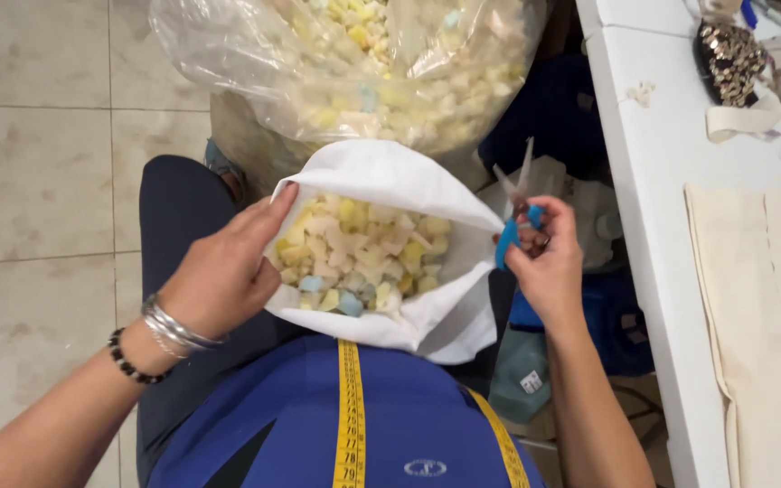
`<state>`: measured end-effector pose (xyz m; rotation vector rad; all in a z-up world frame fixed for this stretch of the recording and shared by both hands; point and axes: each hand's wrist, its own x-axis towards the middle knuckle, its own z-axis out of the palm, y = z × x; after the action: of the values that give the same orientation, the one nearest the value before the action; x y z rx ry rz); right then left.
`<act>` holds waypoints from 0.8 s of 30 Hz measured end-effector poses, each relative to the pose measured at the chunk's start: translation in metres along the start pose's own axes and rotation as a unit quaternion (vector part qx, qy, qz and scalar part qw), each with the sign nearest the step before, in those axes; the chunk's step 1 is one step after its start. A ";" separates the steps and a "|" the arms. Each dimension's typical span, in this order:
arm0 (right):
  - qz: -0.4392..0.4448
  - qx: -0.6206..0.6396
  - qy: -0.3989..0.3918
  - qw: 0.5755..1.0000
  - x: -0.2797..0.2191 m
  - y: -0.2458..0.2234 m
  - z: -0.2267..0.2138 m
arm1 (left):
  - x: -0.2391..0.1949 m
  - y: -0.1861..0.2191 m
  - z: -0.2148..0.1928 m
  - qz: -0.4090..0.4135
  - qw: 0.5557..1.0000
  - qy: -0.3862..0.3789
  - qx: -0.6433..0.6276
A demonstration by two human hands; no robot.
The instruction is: The person sits cross-legged on a chair and uses blue scissors to cut small, multicolored foam pieces from a large plastic bag into a white cloth bag resting on their lap. They repeatedly pick up foam chunks, cut them into smaller bits, and drop them into the bag.
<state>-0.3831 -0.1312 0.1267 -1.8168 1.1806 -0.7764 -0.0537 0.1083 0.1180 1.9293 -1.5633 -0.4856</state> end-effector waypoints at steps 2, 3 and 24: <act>-0.052 -0.044 0.032 0.997 0.002 -0.001 -0.006 | -0.007 0.007 0.006 0.002 1.000 -0.009 -0.029; -0.059 -0.040 0.034 0.997 0.001 -0.013 -0.013 | -0.006 0.016 0.001 0.005 1.000 -0.003 -0.025; -0.222 -0.145 -0.093 0.960 0.096 0.027 0.096 | 0.101 0.008 0.021 0.114 0.971 -0.200 -0.063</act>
<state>-0.2799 -0.1973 0.0637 -2.3909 0.8017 -0.6786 -0.0481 0.0045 0.1161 1.5956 -1.9252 -0.8923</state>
